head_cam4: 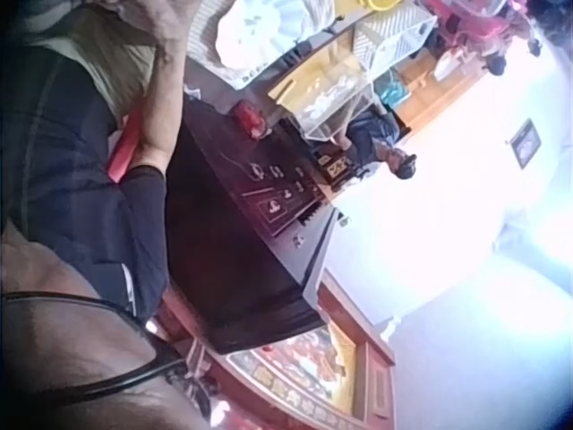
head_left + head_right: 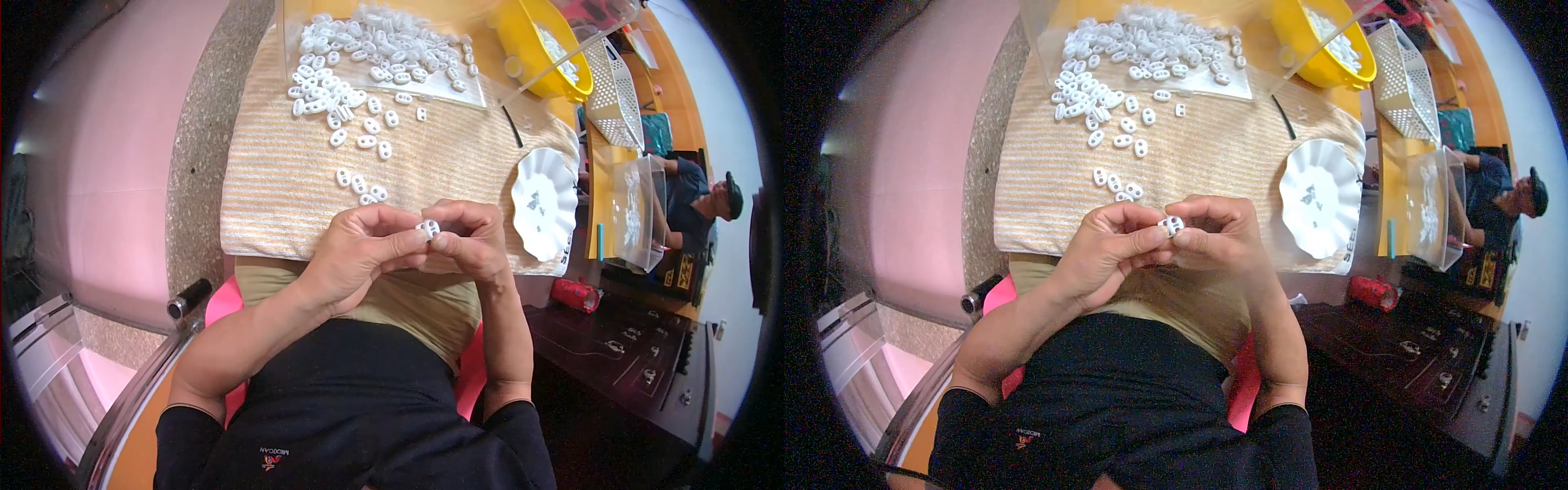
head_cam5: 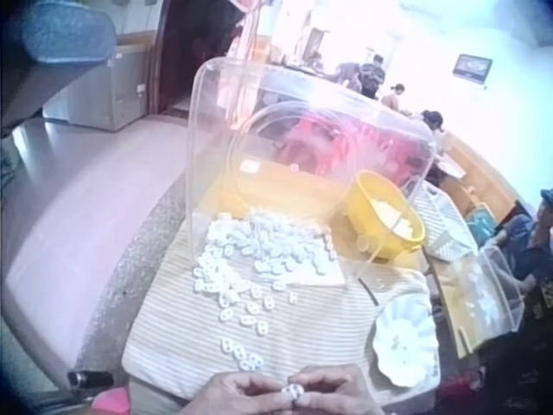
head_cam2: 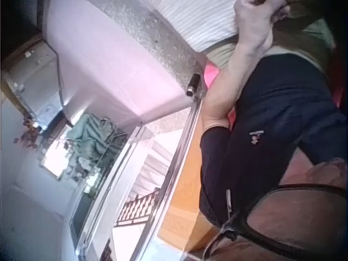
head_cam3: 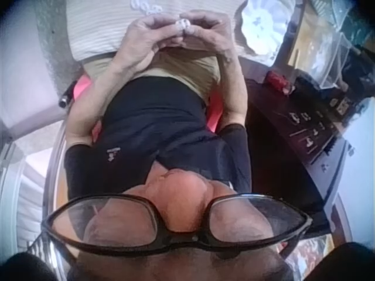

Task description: Inspecting and sorting small white plastic components at a workshop workbench.

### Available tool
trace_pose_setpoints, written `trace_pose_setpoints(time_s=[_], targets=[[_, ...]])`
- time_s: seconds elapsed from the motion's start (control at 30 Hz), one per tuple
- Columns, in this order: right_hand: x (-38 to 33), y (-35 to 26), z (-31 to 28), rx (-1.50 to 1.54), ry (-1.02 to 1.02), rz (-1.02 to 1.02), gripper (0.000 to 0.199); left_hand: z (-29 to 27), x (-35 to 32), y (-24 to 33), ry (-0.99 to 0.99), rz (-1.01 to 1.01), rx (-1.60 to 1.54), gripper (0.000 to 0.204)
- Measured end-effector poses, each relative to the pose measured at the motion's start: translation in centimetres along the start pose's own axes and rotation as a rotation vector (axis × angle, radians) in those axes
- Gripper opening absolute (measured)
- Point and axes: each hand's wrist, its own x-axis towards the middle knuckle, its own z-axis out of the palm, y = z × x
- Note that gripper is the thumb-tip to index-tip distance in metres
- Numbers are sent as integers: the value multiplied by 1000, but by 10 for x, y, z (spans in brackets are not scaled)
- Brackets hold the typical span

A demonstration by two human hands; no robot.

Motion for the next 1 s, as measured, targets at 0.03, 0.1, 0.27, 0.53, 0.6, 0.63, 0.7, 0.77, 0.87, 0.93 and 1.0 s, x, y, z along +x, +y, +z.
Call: trace_pose_setpoints(time_s=[0.03,0.1,0.27,0.53,0.6,0.63,0.7,0.77,0.87,0.93,1.0], targets=[[0,-1,2,2,7,-17,24,1,0,1,-1,1,2,16],[1,-3,3,3,14,-36,25,2,1,2,-54,-9,-18,17],[4,0,2,-103,-18,-164,28,-1,1,4,-108,-13,-15,14],[0,-7,8,-75,-38,-149,29,-2,0,4,-180,-24,-42,12],[-1,-7,8,-48,-45,-134,29,-2,0,1,-165,-29,-19,10],[-1,-6,6,-77,-53,-149,28,-1,-1,1,-164,-30,-19,10],[-2,-7,5,-104,-62,-164,28,0,-1,0,-175,-18,-20,10],[-2,-10,8,-77,-67,-151,29,0,-2,-1,-180,-7,-10,10],[-5,-13,12,-51,-49,-155,29,3,-3,-1,-183,3,0,10],[-8,-16,14,-41,-45,-147,28,4,-4,-1,-187,3,1,10],[-7,-16,16,-87,-70,-177,28,2,-4,-3,-177,45,41,10]])
